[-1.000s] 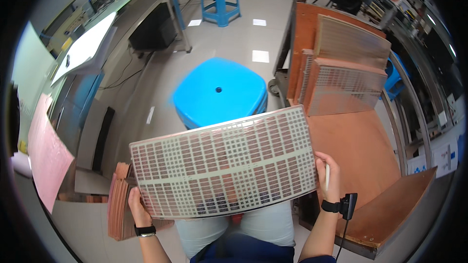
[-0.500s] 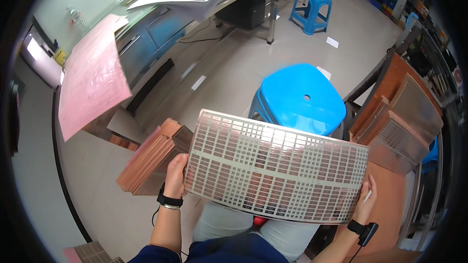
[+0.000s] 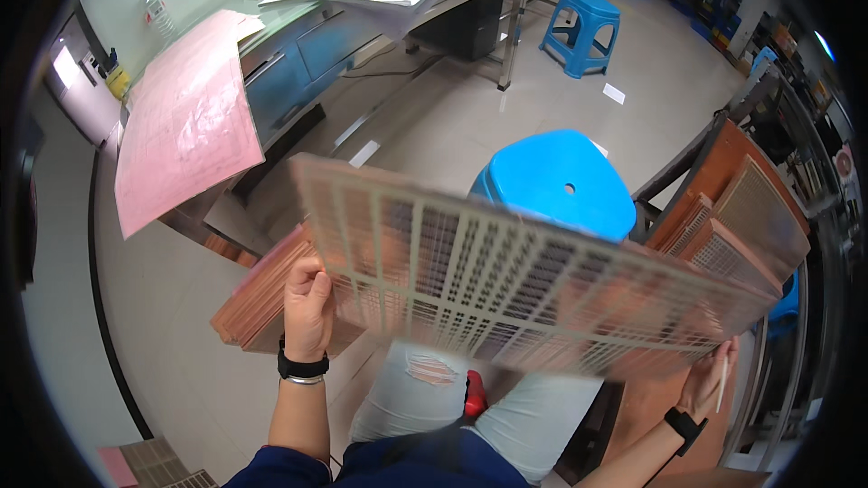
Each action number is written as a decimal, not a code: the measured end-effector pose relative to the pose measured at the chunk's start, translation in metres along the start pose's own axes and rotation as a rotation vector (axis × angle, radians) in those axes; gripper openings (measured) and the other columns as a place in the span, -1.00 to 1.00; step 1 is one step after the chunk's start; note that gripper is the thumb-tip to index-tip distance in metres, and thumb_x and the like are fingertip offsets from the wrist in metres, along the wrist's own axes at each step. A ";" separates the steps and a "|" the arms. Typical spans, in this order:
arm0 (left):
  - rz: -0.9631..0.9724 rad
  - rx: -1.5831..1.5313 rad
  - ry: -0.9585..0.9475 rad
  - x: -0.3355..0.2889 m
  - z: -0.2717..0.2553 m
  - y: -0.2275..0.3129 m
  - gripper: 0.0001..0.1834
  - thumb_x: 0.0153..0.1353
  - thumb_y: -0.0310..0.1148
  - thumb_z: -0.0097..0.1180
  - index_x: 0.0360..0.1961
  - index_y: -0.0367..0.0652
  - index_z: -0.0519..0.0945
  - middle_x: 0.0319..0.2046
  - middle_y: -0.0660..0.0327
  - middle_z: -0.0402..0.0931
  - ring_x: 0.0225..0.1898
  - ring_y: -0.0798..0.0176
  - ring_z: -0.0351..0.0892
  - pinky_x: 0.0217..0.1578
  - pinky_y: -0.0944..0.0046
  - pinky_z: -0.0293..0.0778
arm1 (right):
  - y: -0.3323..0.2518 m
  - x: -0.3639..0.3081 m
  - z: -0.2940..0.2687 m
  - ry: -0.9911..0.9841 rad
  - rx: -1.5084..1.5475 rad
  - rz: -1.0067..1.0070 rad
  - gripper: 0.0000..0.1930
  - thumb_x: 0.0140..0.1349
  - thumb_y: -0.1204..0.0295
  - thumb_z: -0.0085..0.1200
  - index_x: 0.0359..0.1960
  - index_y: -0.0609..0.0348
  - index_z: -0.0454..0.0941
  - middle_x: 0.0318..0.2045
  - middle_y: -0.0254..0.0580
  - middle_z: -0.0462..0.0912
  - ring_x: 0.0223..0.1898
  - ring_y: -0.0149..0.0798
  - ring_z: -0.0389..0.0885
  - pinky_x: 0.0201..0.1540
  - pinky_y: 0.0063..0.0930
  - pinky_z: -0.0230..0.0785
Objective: The recorder is inspecting and marking metal mesh components in a fabrication environment.
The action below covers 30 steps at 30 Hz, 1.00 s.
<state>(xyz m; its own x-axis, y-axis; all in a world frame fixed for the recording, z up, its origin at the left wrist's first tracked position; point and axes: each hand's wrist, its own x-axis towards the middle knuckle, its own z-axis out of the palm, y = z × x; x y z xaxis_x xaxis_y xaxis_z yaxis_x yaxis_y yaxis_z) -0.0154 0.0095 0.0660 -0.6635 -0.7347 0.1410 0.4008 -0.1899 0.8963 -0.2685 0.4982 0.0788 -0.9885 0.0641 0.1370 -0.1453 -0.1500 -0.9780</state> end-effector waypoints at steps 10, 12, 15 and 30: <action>-0.169 -0.111 -0.149 -0.019 0.060 -0.002 -0.63 0.29 -0.45 -0.05 0.10 -0.32 0.34 0.09 0.04 0.34 0.12 0.27 0.34 0.09 0.30 0.32 | -0.012 -0.042 0.055 -0.201 0.492 -0.131 -0.51 0.37 0.27 -0.31 0.30 0.15 0.04 0.25 0.01 0.18 0.24 -0.16 0.23 0.29 -0.28 0.14; -0.420 -0.179 -0.177 -0.025 0.051 -0.008 -0.60 0.30 -0.44 -0.08 0.15 -0.32 0.29 -0.04 0.12 0.47 -0.03 0.37 0.48 -0.02 0.37 0.41 | -0.006 -0.045 0.051 -0.155 0.481 -0.097 -0.51 0.37 0.28 -0.32 0.30 0.15 0.04 0.25 0.01 0.18 0.24 -0.16 0.23 0.28 -0.28 0.15; -0.472 -0.350 -0.199 -0.033 0.047 -0.018 -0.61 0.32 -0.41 -0.10 0.14 -0.33 0.29 -0.04 0.13 0.47 -0.05 0.37 0.49 -0.04 0.38 0.43 | 0.003 -0.049 0.047 -0.112 0.468 -0.060 -0.51 0.37 0.28 -0.33 0.30 0.14 0.04 0.25 0.01 0.18 0.24 -0.16 0.24 0.28 -0.28 0.16; -0.485 -0.239 -0.077 -0.029 0.041 -0.022 -0.61 0.36 -0.37 -0.21 0.15 -0.33 0.27 -0.03 0.08 0.46 -0.08 0.35 0.52 -0.07 0.38 0.49 | 0.007 -0.044 0.036 -0.034 0.476 -0.004 -0.51 0.37 0.28 -0.37 0.31 0.11 0.03 0.25 0.01 0.18 0.24 -0.15 0.24 0.26 -0.28 0.21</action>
<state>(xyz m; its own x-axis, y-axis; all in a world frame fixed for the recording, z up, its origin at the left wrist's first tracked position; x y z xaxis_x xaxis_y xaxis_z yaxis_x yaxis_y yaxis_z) -0.0310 0.0612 0.0591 -0.8486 -0.4780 -0.2266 0.1637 -0.6447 0.7467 -0.2275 0.4590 0.0717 -0.9875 0.0343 0.1536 -0.1444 -0.5860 -0.7973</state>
